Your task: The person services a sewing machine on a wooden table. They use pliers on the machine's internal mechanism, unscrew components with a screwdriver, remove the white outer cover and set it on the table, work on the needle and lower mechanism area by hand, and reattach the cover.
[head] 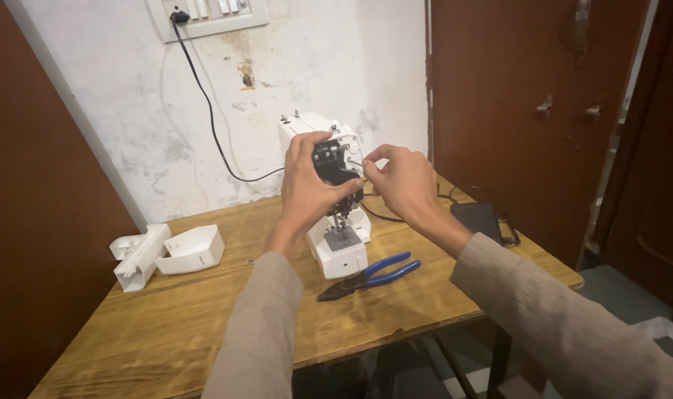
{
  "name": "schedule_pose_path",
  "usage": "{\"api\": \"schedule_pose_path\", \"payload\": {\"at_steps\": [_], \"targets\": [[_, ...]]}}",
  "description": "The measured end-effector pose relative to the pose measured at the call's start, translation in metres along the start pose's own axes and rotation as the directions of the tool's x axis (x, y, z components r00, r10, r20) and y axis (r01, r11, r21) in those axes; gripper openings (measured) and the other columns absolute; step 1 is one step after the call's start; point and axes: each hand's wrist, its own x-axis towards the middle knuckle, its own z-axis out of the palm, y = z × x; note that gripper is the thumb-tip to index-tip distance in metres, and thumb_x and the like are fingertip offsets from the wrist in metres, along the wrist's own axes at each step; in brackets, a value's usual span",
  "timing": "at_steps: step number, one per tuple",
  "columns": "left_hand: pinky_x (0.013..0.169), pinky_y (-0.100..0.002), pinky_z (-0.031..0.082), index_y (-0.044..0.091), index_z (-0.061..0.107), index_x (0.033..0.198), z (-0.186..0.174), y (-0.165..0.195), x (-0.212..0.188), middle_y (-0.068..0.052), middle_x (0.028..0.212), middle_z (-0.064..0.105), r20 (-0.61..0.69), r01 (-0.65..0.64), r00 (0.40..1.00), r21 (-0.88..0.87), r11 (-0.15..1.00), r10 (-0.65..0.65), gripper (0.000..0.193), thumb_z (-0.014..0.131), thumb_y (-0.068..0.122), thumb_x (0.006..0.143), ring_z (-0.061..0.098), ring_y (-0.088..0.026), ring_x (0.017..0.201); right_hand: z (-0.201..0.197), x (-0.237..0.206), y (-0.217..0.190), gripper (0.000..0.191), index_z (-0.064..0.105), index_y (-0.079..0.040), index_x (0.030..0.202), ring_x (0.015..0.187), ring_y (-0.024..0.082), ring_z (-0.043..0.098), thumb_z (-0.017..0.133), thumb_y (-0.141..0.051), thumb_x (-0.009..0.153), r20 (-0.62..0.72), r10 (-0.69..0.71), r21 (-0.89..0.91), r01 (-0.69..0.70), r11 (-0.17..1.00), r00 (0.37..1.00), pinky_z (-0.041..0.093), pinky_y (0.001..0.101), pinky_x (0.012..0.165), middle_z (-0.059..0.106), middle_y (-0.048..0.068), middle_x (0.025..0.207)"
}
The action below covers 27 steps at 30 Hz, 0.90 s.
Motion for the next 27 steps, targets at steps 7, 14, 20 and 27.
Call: {"api": "schedule_pose_path", "payload": {"at_steps": [7,14,20,27], "targets": [[0.105,-0.041,0.047,0.009,0.056,0.130,0.002,0.000,0.000,-0.009,0.129,0.054,-0.023,-0.023,0.999,0.000,1.000,0.023,0.081,0.097,0.026,0.062,0.053,-0.029,0.126,0.002,0.001,-0.005,0.023,0.080,-0.017,0.102,0.059,0.019,0.073,0.066,-0.032,0.092,-0.013,0.029,-0.046,-0.029,0.999,1.000,0.054,0.0371,0.060,0.073,0.005,0.062],[0.105,-0.041,0.047,0.010,0.056,0.130,0.001,-0.001,0.000,-0.008,0.130,0.055,-0.013,-0.018,1.000,-0.010,1.000,0.018,0.081,0.097,0.025,0.061,0.053,-0.029,0.127,0.004,0.001,-0.004,0.023,0.080,-0.016,0.101,0.060,0.019,0.074,0.065,-0.031,0.091,-0.024,0.031,-0.041,-0.032,0.999,0.999,0.056,0.0363,0.062,0.074,0.005,0.063],[0.104,-0.040,0.048,0.010,0.056,0.129,0.003,-0.003,0.000,-0.008,0.130,0.055,-0.017,-0.005,1.000,-0.011,1.000,0.005,0.080,0.096,0.027,0.062,0.053,-0.028,0.126,0.009,0.002,-0.002,0.023,0.081,-0.016,0.100,0.063,0.023,0.074,0.067,-0.030,0.089,-0.054,0.035,-0.059,-0.038,0.998,0.998,0.057,0.0386,0.066,0.074,0.007,0.065],[0.105,-0.041,0.046,0.010,0.055,0.130,0.003,-0.004,0.000,-0.008,0.129,0.054,-0.025,-0.025,0.999,-0.001,1.000,0.025,0.082,0.096,0.027,0.061,0.052,-0.029,0.126,0.015,0.001,0.000,0.024,0.080,-0.015,0.098,0.061,0.026,0.075,0.065,-0.030,0.089,-0.072,0.050,0.004,-0.050,0.999,0.996,0.058,0.0383,0.066,0.075,0.008,0.068]]}}
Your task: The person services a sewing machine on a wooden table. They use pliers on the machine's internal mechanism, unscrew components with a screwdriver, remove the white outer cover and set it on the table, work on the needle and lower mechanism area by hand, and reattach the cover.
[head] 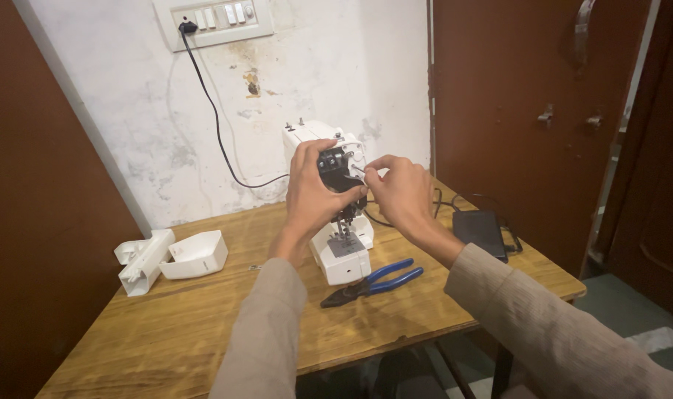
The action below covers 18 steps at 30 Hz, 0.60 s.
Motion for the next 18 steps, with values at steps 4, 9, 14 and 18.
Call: {"api": "schedule_pose_path", "payload": {"at_steps": [4,9,14,18], "targets": [[0.105,-0.042,0.046,0.010,0.056,0.129,0.000,-0.001,0.001,-0.008,0.129,0.055,-0.006,-0.007,1.000,0.008,1.000,0.007,0.081,0.096,0.028,0.061,0.052,-0.030,0.126,0.001,0.000,-0.006,0.023,0.080,-0.016,0.099,0.064,0.026,0.075,0.065,-0.030,0.088,-0.011,0.069,0.002,-0.069,0.998,0.998,0.057,0.0394,0.067,0.075,0.010,0.070],[0.105,-0.042,0.046,0.010,0.057,0.127,0.002,-0.003,0.001,-0.009,0.127,0.055,-0.023,-0.020,1.000,0.020,1.000,0.020,0.081,0.096,0.029,0.059,0.053,-0.030,0.125,0.005,-0.003,-0.014,0.022,0.077,-0.018,0.104,0.070,0.029,0.072,0.068,-0.028,0.087,-0.089,0.008,-0.106,-0.018,0.994,0.996,0.053,0.0443,0.070,0.073,0.009,0.067],[0.104,-0.042,0.047,0.010,0.057,0.127,0.005,-0.005,0.001,-0.009,0.126,0.056,-0.041,-0.022,0.999,0.012,1.000,0.022,0.074,0.093,0.027,0.065,0.053,-0.031,0.126,0.006,0.003,-0.012,0.031,0.060,-0.012,0.114,0.067,0.035,0.068,0.069,-0.019,0.085,-0.128,-0.309,-0.263,0.268,0.927,0.942,0.048,0.0521,0.063,0.068,0.009,0.064],[0.104,-0.042,0.047,0.010,0.058,0.127,0.006,-0.005,0.000,-0.009,0.127,0.057,-0.051,-0.033,0.998,0.009,0.999,0.033,0.072,0.093,0.028,0.066,0.054,-0.031,0.125,0.004,0.008,-0.011,0.028,0.055,-0.011,0.115,0.066,0.038,0.067,0.064,-0.014,0.089,-0.048,-0.454,-0.358,0.409,0.839,0.890,0.050,0.0515,0.063,0.067,0.013,0.068]]}}
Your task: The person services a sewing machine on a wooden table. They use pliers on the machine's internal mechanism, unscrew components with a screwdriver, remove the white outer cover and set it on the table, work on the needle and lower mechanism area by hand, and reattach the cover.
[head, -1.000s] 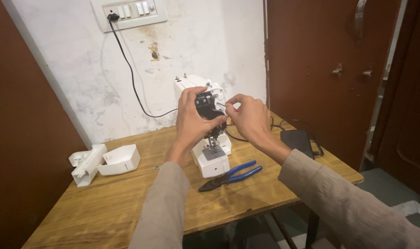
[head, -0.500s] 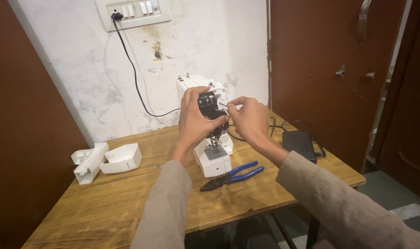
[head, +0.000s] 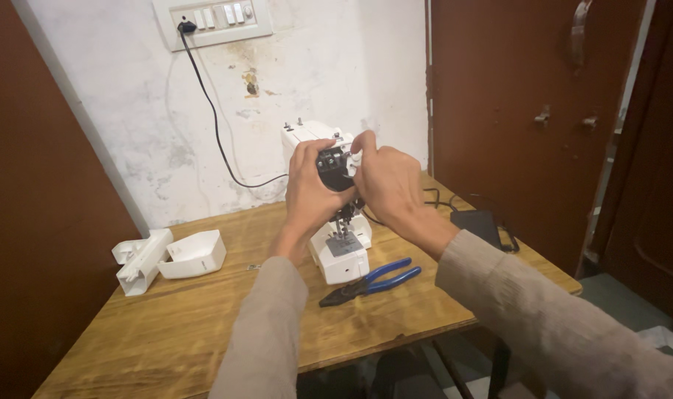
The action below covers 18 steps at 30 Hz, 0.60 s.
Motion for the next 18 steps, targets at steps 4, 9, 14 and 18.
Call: {"api": "schedule_pose_path", "payload": {"at_steps": [4,9,14,18], "targets": [[0.104,-0.042,0.047,0.009,0.058,0.126,-0.001,0.002,-0.001,-0.009,0.125,0.057,-0.003,0.005,1.000,0.004,1.000,-0.005,0.075,0.094,0.029,0.064,0.054,-0.031,0.124,-0.008,-0.005,0.004,0.025,0.050,-0.003,0.115,0.066,0.042,0.067,0.059,-0.019,0.099,0.065,-0.033,0.023,0.032,0.999,0.997,0.050,0.0551,0.063,0.068,0.018,0.068],[0.104,-0.042,0.047,0.010,0.058,0.127,-0.001,0.004,0.000,-0.009,0.127,0.057,-0.013,0.003,1.000,0.010,1.000,-0.003,0.076,0.095,0.029,0.063,0.054,-0.031,0.125,-0.006,-0.003,0.003,0.034,0.044,0.002,0.120,0.072,0.044,0.067,0.056,-0.016,0.094,0.157,0.160,0.102,-0.177,0.979,0.975,0.049,0.0543,0.072,0.069,0.022,0.069],[0.103,-0.042,0.048,0.011,0.058,0.127,-0.002,0.006,0.000,-0.008,0.127,0.056,0.010,0.040,0.999,0.007,0.999,-0.040,0.079,0.096,0.030,0.060,0.053,-0.030,0.126,-0.001,0.000,0.012,0.033,0.043,0.004,0.119,0.079,0.043,0.068,0.058,-0.008,0.091,0.171,0.230,0.336,-0.276,0.900,0.958,0.050,0.0506,0.075,0.067,0.023,0.075],[0.103,-0.042,0.047,0.010,0.057,0.127,-0.002,0.007,0.000,-0.008,0.127,0.056,0.010,0.029,1.000,0.013,0.999,-0.029,0.080,0.096,0.029,0.060,0.053,-0.030,0.125,0.000,-0.004,0.013,0.030,0.049,0.000,0.113,0.080,0.040,0.068,0.064,-0.007,0.088,0.083,0.225,0.377,-0.240,0.894,0.971,0.050,0.0508,0.075,0.067,0.020,0.078]]}}
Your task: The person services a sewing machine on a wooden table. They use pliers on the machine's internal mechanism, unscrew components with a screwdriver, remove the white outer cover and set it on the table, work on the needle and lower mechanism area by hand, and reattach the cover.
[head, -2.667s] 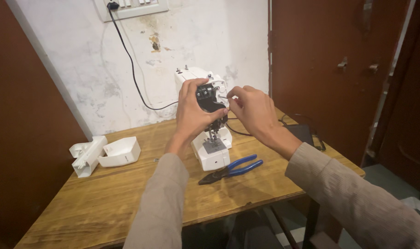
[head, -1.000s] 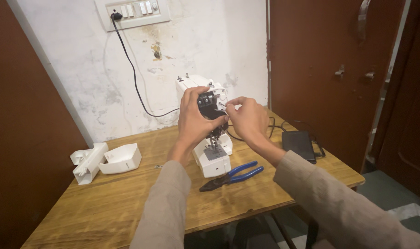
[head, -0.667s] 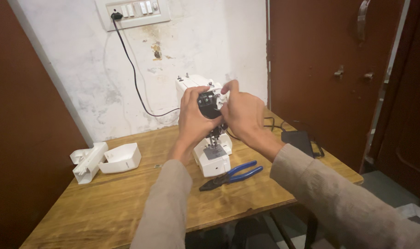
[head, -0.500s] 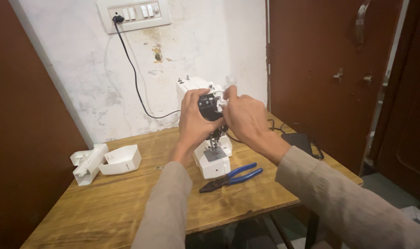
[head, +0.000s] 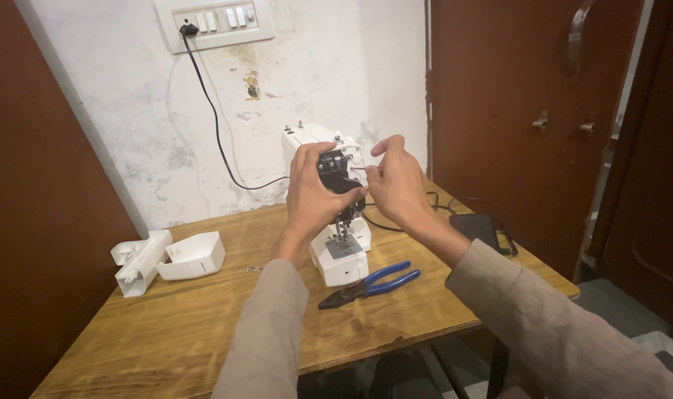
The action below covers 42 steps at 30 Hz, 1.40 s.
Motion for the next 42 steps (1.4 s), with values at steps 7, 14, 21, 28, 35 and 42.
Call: {"api": "schedule_pose_path", "payload": {"at_steps": [7,14,21,28,35,42], "targets": [[0.104,-0.041,0.047,0.010,0.058,0.128,0.001,-0.001,-0.001,-0.008,0.127,0.056,-0.013,-0.003,1.000,0.000,1.000,0.003,0.077,0.096,0.030,0.063,0.054,-0.030,0.126,0.002,-0.016,-0.012,0.026,0.050,-0.001,0.113,0.091,0.042,0.065,0.060,0.002,0.090,-0.061,-0.171,0.003,0.172,0.985,0.983,0.049,0.0515,0.078,0.064,0.024,0.104],[0.102,-0.041,0.048,0.010,0.058,0.128,0.000,-0.001,-0.001,-0.008,0.127,0.056,0.006,0.020,1.000,0.002,1.000,-0.020,0.079,0.096,0.030,0.062,0.053,-0.030,0.126,-0.005,-0.019,-0.015,0.027,0.050,-0.002,0.115,0.093,0.037,0.070,0.060,0.000,0.090,-0.008,-0.196,0.013,0.196,0.981,0.981,0.052,0.0483,0.076,0.065,0.022,0.106],[0.110,-0.038,0.046,0.011,0.058,0.131,-0.009,-0.011,0.004,-0.006,0.134,0.056,0.114,0.014,0.993,-0.065,0.998,-0.007,0.088,0.098,0.026,0.054,0.055,-0.027,0.130,-0.026,-0.021,-0.009,0.030,0.056,-0.003,0.116,0.080,0.036,0.070,0.069,-0.016,0.092,0.036,-0.064,-0.074,0.067,0.995,0.997,0.054,0.0465,0.069,0.069,0.017,0.088],[0.119,-0.043,0.037,0.014,0.040,0.149,-0.023,-0.027,0.003,-0.007,0.153,0.041,0.231,0.163,0.964,-0.130,0.978,-0.130,0.111,0.099,0.018,0.054,0.040,-0.028,0.146,-0.039,-0.023,0.001,0.018,0.071,-0.004,0.105,0.090,0.031,0.074,0.068,-0.019,0.094,-0.016,-0.099,-0.025,0.098,0.995,0.995,0.057,0.0419,0.076,0.075,0.017,0.099],[0.114,-0.048,0.037,0.023,0.040,0.150,-0.040,-0.030,-0.003,0.000,0.163,0.034,0.337,0.355,0.903,-0.238,0.904,-0.266,0.108,0.093,0.000,0.059,0.034,-0.023,0.151,-0.036,-0.026,0.001,0.021,0.072,-0.003,0.106,0.092,0.029,0.074,0.068,-0.020,0.095,0.013,-0.070,0.045,0.069,0.997,0.997,0.058,0.0402,0.077,0.075,0.017,0.099],[0.114,-0.046,0.035,0.027,0.038,0.154,-0.051,-0.037,0.000,0.002,0.167,0.030,0.427,0.376,0.865,-0.206,0.903,-0.263,0.105,0.082,-0.012,0.067,0.030,-0.021,0.152,-0.027,-0.036,-0.009,0.023,0.071,-0.003,0.109,0.085,0.023,0.075,0.064,-0.022,0.098,0.079,0.005,0.102,-0.014,0.995,0.997,0.057,0.0362,0.075,0.077,0.015,0.091]]}}
